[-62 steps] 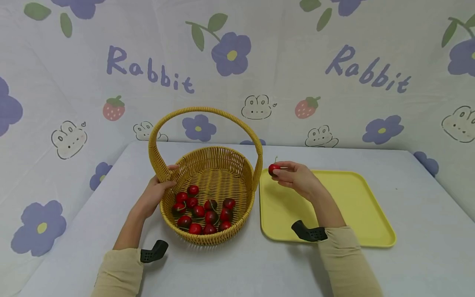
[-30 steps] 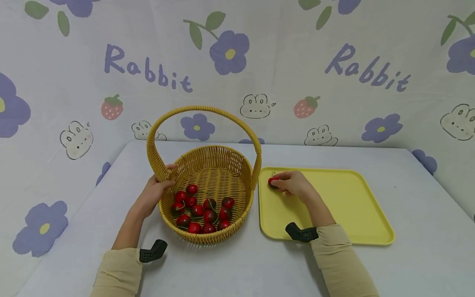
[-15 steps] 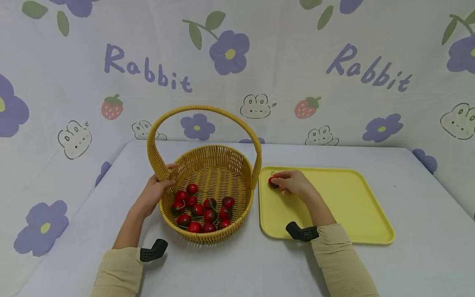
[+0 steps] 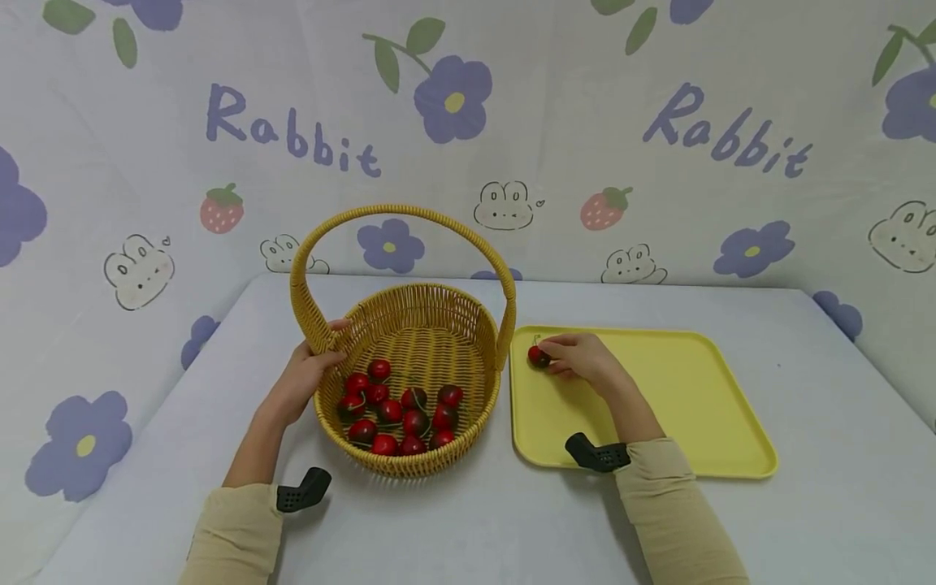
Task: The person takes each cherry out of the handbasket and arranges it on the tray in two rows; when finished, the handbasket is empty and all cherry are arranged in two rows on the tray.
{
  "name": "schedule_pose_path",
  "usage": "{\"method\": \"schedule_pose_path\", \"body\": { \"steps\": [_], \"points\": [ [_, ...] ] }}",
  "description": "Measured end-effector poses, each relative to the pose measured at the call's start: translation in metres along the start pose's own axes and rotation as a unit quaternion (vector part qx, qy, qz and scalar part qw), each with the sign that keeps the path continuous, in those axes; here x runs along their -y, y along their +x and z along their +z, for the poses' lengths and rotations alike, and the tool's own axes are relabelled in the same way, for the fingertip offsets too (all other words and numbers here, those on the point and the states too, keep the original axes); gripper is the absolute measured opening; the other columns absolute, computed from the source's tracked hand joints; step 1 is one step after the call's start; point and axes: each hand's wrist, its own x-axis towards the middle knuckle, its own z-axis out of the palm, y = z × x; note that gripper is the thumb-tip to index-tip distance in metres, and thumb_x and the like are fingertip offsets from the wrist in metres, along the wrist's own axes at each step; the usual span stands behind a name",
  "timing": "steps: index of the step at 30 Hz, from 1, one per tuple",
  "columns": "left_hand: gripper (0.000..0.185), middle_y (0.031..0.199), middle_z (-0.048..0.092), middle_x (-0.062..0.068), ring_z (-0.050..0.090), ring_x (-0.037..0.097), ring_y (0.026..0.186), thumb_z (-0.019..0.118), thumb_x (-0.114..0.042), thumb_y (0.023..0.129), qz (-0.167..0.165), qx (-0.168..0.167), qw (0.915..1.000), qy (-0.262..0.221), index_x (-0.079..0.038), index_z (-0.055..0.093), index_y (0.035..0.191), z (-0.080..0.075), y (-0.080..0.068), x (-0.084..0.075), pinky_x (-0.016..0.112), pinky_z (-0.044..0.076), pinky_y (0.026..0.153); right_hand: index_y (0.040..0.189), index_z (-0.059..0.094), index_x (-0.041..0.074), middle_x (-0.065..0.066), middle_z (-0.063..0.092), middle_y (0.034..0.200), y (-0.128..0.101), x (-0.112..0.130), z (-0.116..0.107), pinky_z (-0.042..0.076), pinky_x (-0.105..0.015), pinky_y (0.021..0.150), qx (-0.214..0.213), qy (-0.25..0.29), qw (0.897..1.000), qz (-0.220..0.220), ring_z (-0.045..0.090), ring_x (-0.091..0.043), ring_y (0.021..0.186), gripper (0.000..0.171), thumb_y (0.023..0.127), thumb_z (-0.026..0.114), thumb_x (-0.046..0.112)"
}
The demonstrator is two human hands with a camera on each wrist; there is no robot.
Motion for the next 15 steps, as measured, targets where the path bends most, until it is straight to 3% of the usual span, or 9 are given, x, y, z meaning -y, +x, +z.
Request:
{"method": "schedule_pose_path", "body": {
  "steps": [15],
  "points": [
    [0.050,0.144,0.031,0.025,0.033,0.039,0.129,0.040,-0.003,0.097,0.001,0.001,1.0000,0.002,-0.005,0.030,0.146,-0.0002,-0.0004,-0.0007,0.057,0.022,0.105,0.132,0.050,-0.007,-0.021,0.057,0.124,-0.0034,0.0011,-0.0073,0.050,-0.025,0.072,-0.001,0.010,1.000,0.024,0.064,-0.016,0.088,0.048,0.097,0.055,0.025]
  ]
}}
